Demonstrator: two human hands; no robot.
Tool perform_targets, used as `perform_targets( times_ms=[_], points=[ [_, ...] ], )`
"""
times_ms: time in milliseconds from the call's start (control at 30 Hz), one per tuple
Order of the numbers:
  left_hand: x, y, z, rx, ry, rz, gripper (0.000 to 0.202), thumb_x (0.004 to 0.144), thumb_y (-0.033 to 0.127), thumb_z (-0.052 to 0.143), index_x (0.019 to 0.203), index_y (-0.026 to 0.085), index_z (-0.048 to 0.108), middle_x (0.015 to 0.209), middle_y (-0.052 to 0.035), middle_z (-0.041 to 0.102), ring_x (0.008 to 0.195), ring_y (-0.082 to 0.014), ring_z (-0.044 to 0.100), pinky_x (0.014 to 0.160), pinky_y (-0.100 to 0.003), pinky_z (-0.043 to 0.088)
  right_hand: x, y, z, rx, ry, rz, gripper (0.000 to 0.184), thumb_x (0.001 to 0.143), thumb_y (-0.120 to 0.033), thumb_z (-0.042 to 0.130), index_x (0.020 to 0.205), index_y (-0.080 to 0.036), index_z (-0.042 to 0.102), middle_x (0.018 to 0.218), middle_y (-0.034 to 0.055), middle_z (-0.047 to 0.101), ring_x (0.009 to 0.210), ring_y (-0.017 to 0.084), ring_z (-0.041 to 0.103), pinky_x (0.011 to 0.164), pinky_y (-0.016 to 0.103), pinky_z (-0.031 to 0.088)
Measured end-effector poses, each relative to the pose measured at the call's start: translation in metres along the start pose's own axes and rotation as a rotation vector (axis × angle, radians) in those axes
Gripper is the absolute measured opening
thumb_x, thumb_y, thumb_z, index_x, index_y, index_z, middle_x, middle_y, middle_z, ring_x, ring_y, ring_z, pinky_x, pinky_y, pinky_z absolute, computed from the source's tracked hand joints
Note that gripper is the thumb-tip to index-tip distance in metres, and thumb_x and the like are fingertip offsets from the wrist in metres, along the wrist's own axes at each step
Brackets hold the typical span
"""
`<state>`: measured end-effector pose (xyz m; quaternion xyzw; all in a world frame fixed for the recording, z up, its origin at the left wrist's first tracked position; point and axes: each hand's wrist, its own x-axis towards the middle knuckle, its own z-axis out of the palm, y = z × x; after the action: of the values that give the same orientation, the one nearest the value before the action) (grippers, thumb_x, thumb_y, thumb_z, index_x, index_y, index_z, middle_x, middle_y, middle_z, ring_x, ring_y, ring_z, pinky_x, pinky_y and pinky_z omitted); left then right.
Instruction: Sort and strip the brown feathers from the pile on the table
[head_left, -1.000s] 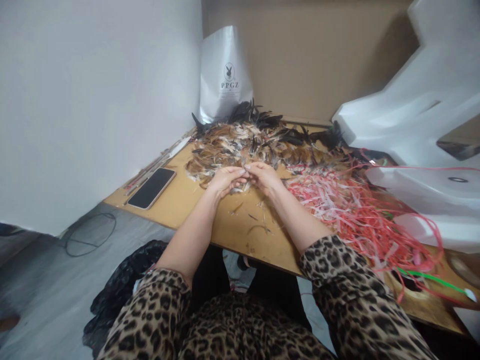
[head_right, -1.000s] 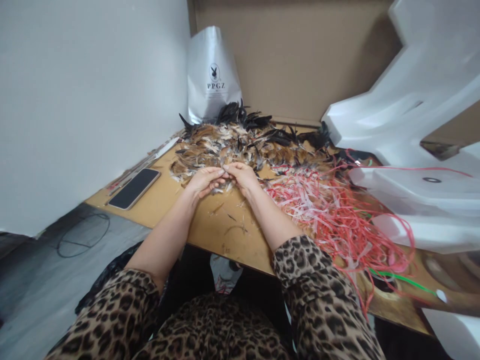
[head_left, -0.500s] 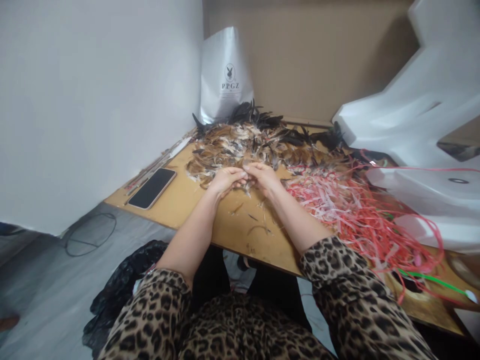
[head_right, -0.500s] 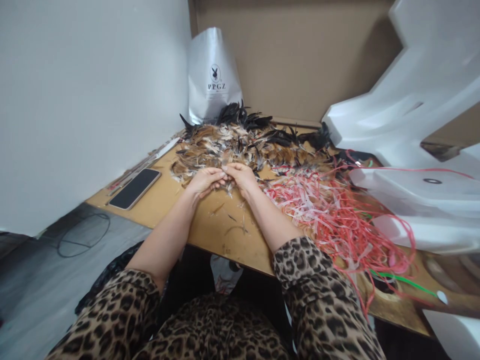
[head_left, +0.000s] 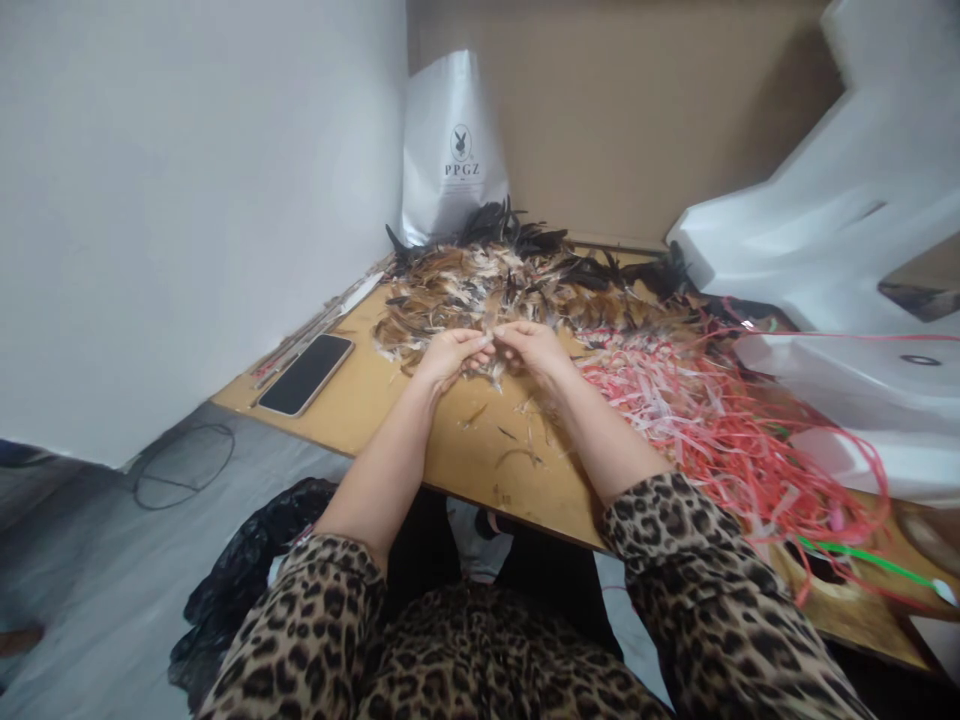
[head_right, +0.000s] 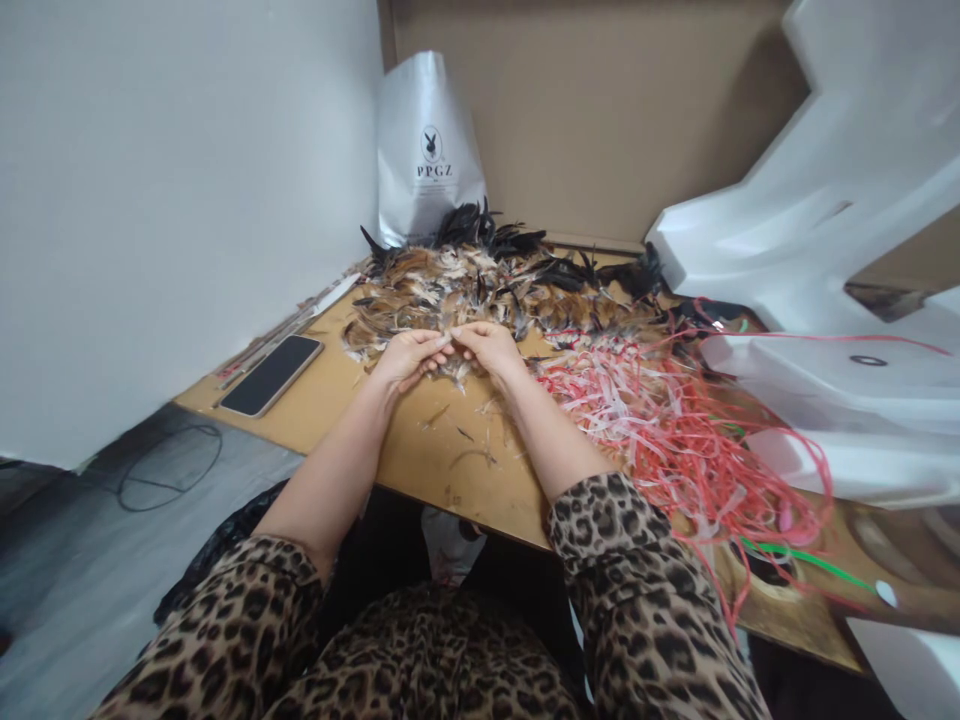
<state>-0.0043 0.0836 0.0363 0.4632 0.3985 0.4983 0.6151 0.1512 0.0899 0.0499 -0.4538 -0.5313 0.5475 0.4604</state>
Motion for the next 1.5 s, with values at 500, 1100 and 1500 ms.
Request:
perform_targets(
  times_ms=[500, 1100, 1500],
  points=[
    [0.004, -0.001, -0.006, -0.152, 0.1, 0.043, 0.017, 0.068, 0.019, 0.069, 0.079, 0.01, 0.061, 0.072, -0.004, 0.066, 0.054, -0.0039, 0.058, 0.046, -0.012, 0.04, -0.007, 0.008, 0.005, -0.803, -0.082, -0.158, 0.016, 0.053, -0.017, 0.067, 0.042, -0.019, 0.056, 0.043, 0.0005, 0.05, 0.045, 0.01, 0.043, 0.048, 0.025, 0.029],
    [-0.009, -0.001, 0.007, -0.481, -0.096, -0.292, 0.011, 0.08, 0.009, 0.053, 0.083, 0.014, 0.062, 0.081, -0.0049, 0.064, 0.054, 0.0002, 0.054, 0.044, -0.004, 0.039, -0.002, 0.009, 0.016, 0.443, -0.065, -0.046, 0.036, 0.051, -0.04, 0.076, 0.069, -0.02, 0.053, 0.056, -0.0068, 0.054, 0.052, 0.005, 0.049, 0.05, 0.017, 0.038],
    [0.0, -0.001, 0.005, -0.285, 0.021, 0.049, 0.011, 0.068, 0.013, 0.067, 0.076, 0.009, 0.063, 0.074, -0.0047, 0.066, 0.056, -0.0025, 0.055, 0.05, -0.01, 0.042, 0.0, 0.008, 0.011, 0.362, 0.047, 0.092, 0.034, 0.05, -0.033, 0.077, 0.075, -0.016, 0.062, 0.065, -0.0019, 0.063, 0.048, 0.004, 0.044, 0.041, 0.016, 0.029]
  ],
)
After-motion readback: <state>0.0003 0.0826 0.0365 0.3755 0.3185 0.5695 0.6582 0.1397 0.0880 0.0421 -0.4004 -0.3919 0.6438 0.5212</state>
